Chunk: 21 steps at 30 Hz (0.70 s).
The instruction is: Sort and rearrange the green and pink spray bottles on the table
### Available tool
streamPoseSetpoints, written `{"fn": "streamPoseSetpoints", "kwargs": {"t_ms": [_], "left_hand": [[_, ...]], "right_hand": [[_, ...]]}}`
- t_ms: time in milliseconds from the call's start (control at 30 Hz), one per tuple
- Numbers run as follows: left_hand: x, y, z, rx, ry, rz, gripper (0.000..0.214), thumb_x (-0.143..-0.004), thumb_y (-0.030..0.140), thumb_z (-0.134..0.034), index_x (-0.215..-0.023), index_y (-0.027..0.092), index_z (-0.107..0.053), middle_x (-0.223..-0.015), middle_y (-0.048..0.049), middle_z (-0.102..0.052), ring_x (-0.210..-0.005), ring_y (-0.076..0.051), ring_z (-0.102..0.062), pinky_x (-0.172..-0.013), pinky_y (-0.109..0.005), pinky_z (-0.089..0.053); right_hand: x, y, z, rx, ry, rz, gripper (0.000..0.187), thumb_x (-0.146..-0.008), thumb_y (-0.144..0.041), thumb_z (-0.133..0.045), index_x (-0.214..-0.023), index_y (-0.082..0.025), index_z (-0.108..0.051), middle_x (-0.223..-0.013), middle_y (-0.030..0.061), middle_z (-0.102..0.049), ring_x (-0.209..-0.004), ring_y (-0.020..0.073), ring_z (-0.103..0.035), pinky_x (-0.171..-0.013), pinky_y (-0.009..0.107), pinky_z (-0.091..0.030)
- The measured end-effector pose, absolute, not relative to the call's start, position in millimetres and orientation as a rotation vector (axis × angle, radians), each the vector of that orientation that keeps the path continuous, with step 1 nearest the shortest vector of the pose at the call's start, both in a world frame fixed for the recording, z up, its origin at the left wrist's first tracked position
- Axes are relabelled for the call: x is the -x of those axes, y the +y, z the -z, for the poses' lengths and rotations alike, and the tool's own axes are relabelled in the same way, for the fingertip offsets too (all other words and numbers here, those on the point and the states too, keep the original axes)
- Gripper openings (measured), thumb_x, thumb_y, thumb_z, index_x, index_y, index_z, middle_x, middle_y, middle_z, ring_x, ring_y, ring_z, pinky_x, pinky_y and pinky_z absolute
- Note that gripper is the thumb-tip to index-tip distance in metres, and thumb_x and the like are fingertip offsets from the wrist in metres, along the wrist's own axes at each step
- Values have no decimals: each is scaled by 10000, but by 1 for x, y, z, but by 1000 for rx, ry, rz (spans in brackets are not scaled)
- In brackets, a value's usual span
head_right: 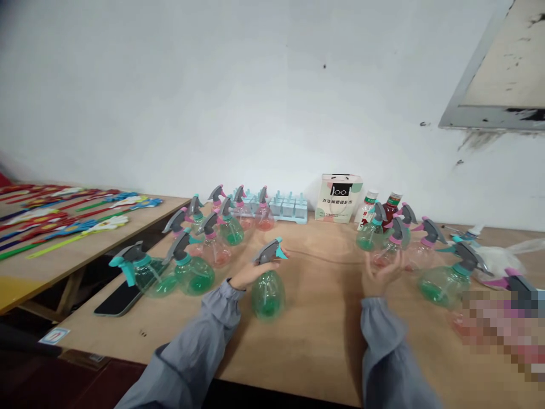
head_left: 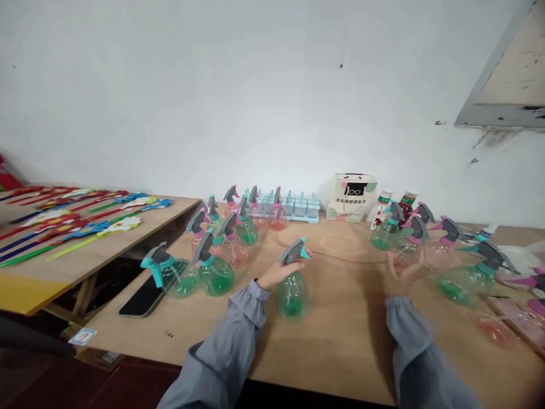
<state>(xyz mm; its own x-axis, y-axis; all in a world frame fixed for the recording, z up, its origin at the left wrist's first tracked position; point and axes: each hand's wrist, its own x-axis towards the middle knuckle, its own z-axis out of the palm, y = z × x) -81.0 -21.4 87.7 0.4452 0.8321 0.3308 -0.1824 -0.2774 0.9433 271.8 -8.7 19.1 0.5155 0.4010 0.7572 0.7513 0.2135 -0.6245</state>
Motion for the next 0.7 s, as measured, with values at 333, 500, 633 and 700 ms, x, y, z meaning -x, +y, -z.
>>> {"fn": "streamPoseSetpoints", "kwargs": {"t_ms": [333,500,633,700], "left_hand": [[86,-23,-95,-1212,444,-970,332,-670,243,-743,-988,150,-713,-1057,-114,-734,-1066,-268,-664,-974,-401,-502],[92,-18,-93,-1147,397,-966,330,-624,176,-694,-951,149,-718,-1049,-116,-745,-1104,-290,-660,-1004,-426,-495],[95,-15,-92,-1124,405,-888,375,-605,164,-667,-976,144,-711,-1081,-127,-745,-1149,-306,-644,-1037,-447,-468],[96,-14,-91,-1129,409,-857,386,-593,167,-658,-974,145,-708,-1084,-127,-746,-1156,-312,-641,-1042,-454,-461]], "right_hand": [[-343,38,-5,1557,-931,354,1198,-551,-864,-627,-1311,47,-456,-1256,418,-487,-1225,538,-433,-1020,685,-279],[-320,20,4,1484,-1064,307,1117,-589,-804,-664,-1337,0,-457,-1284,324,-507,-1201,430,-501,-1028,564,-392],[-283,-8,14,1309,-1193,152,981,-640,-676,-729,-1372,-101,-418,-1276,205,-512,-1160,342,-541,-1019,547,-433],[-264,-22,19,1263,-1219,74,940,-651,-631,-750,-1374,-138,-409,-1269,170,-510,-1163,323,-540,-1025,557,-434]]}}
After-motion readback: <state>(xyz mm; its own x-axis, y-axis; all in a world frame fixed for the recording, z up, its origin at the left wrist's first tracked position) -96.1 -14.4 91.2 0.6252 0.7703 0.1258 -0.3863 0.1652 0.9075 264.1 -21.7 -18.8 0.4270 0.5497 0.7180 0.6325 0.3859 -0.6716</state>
